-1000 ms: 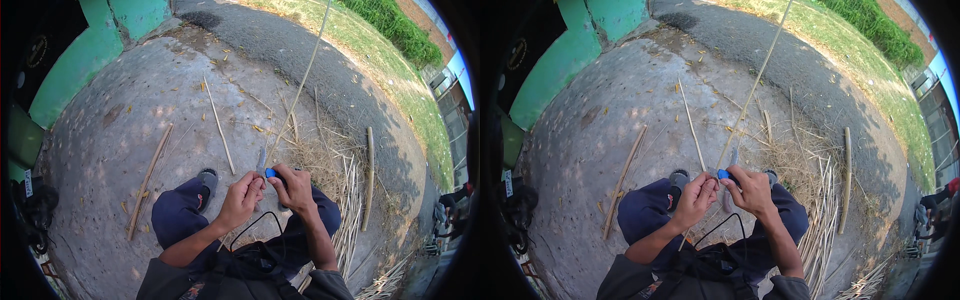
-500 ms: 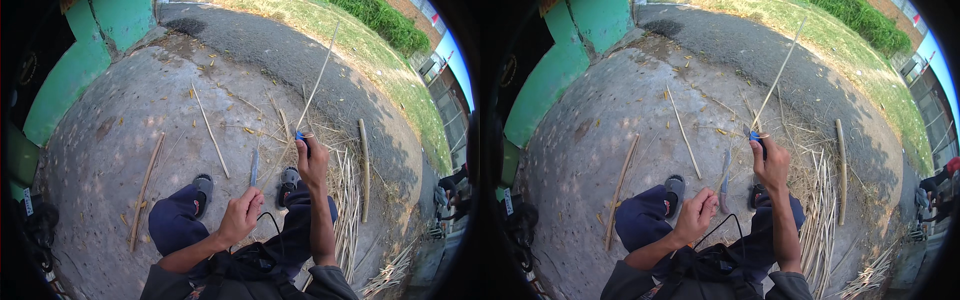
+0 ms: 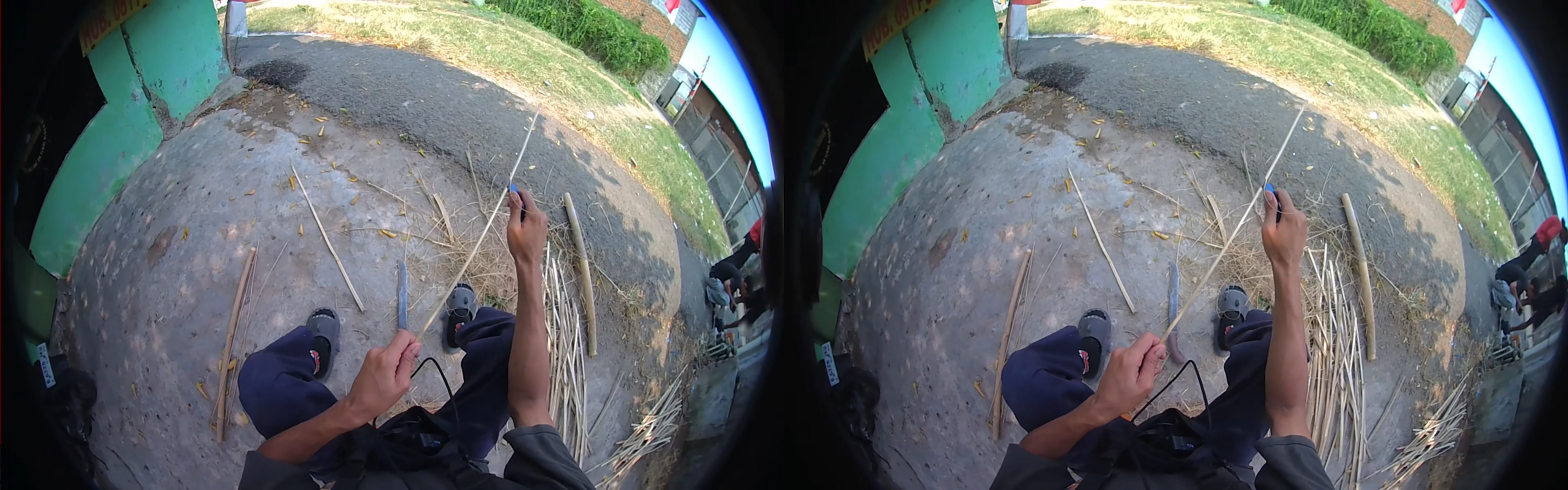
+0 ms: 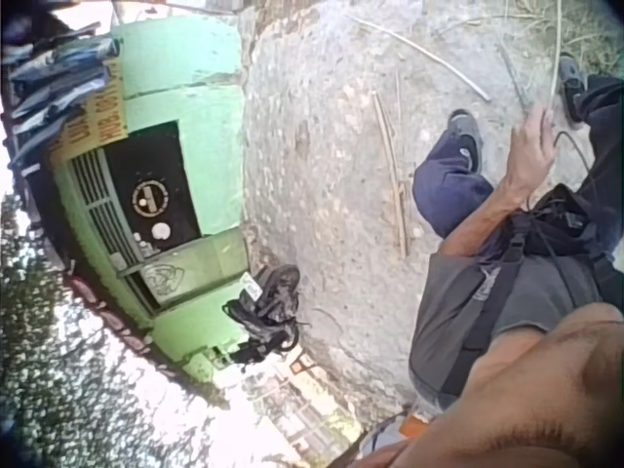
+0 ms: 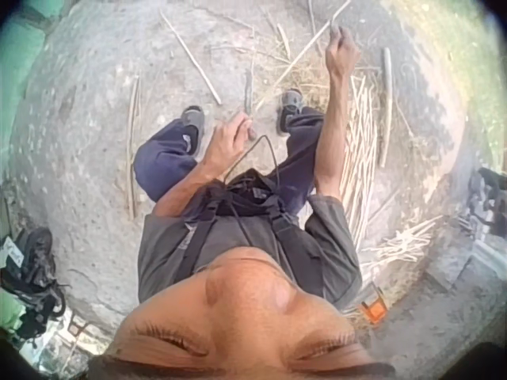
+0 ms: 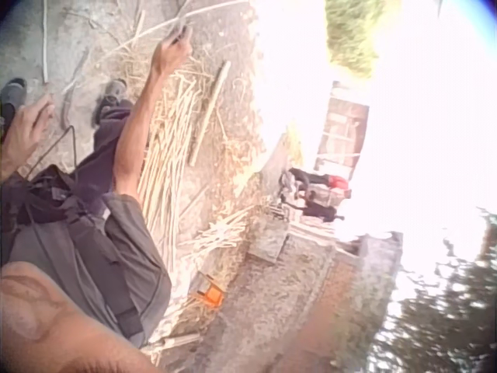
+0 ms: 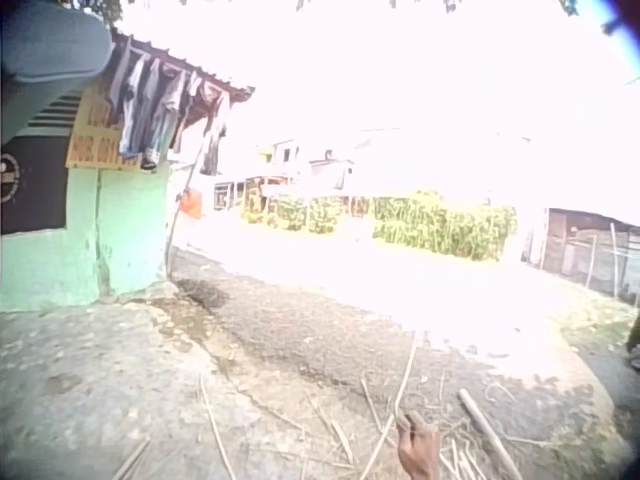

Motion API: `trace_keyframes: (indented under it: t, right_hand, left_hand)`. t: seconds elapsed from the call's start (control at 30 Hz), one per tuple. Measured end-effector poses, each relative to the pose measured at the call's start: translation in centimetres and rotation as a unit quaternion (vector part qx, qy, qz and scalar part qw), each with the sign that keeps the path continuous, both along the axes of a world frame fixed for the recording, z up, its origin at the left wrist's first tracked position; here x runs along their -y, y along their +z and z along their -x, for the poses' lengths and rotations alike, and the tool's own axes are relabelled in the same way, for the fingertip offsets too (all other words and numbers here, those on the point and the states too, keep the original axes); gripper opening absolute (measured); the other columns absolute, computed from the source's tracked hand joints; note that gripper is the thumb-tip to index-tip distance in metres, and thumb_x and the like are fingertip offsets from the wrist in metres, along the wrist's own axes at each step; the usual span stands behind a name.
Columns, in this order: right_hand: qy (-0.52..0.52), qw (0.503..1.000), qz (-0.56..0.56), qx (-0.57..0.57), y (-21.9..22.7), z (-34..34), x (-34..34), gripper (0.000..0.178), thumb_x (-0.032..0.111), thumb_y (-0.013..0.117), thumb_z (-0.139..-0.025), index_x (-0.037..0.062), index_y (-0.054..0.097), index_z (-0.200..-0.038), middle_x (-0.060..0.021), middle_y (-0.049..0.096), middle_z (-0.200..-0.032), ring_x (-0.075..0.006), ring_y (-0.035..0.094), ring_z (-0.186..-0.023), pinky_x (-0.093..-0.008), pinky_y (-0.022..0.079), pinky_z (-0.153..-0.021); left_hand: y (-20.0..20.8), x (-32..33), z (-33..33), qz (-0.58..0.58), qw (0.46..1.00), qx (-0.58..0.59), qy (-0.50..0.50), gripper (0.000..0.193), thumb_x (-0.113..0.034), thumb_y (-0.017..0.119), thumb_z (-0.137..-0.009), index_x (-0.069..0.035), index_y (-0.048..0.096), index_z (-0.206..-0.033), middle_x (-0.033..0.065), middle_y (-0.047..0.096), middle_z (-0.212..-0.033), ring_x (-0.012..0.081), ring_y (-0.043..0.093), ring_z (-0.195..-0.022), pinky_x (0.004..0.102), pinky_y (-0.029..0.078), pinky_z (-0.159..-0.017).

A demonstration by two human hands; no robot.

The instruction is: The person holds a thin bamboo stick and repeatedly scrapes and shaves it using a utility knife.

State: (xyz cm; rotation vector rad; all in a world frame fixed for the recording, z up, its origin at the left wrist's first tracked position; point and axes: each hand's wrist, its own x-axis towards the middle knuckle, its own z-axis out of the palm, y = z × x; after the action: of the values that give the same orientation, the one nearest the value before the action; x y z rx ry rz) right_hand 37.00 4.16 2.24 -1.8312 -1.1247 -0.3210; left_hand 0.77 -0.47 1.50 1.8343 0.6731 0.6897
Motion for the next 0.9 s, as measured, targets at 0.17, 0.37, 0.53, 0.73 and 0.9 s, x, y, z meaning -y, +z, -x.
trace_keyframes:
  t: [0.17,0.37,0.53,0.73,0.9]
  right_hand:
    - [-0.109,0.993,0.026,-0.036,-1.7,-4.6,1.2,0.043,0.045,0.049,-0.111,0.0078,0.068,-0.104,-0.0192,0.064,-0.074,-0.0402,0.063,-0.069,-0.049,0.046,-0.065]
    - [-0.186,0.975,0.017,-0.121,-4.3,-10.3,3.4,0.058,0.05,0.046,-0.109,-0.001,0.07,-0.098,-0.0194,0.075,-0.089,-0.0396,0.071,-0.085,-0.0491,0.051,-0.078]
    - [-0.204,0.938,0.02,-0.279,-8.8,-22.8,9.6,0.06,0.057,0.049,-0.107,0.0021,0.074,-0.105,-0.0069,0.066,-0.078,-0.0157,0.054,-0.053,-0.0346,0.044,-0.052]
    - [0.122,0.844,0.355,-0.384,-4.2,-9.0,4.1,0.064,0.056,0.057,-0.106,-0.0001,0.066,-0.135,-0.0051,0.067,-0.089,-0.0051,0.032,-0.048,-0.0245,0.027,-0.046]
    - [0.324,0.829,0.098,-0.446,5.0,3.9,2.9,0.053,0.047,0.064,-0.105,0.0024,0.068,-0.133,-0.0061,0.076,-0.102,-0.0024,0.039,-0.054,-0.0226,0.031,-0.049]
  left_hand:
    - [-0.6,0.7,1.1,0.016,0.998,-0.022,-0.061,0.013,-0.011,0.056,-0.108,-0.001,0.055,-0.1,0.0212,0.062,-0.071,0.045,0.067,-0.07,0.0472,0.048,-0.057]
    - [-0.8,3.4,6.4,0.027,0.992,-0.093,-0.079,0.014,-0.01,0.056,-0.107,0.0,0.06,-0.098,0.0112,0.062,-0.066,0.024,0.066,-0.059,0.0355,0.049,-0.057]
    - [-0.1,3.6,11.3,0.09,0.987,-0.102,-0.082,0.015,-0.009,0.055,-0.107,0.001,0.06,-0.098,0.0097,0.062,-0.065,0.018,0.063,-0.058,0.0331,0.048,-0.057]
    - [2.4,-2.2,7.7,0.309,0.951,0.033,0.0,0.026,-0.022,0.047,-0.115,-0.005,0.056,-0.098,-0.0032,0.05,-0.071,0.0026,0.038,-0.053,0.0216,0.031,-0.048]
    - [4.3,-7.0,-2.0,0.363,0.917,0.143,-0.08,0.029,-0.031,0.044,-0.116,-0.007,0.055,-0.105,-0.0046,0.043,-0.076,0.0006,0.029,-0.051,0.0213,0.025,-0.045]
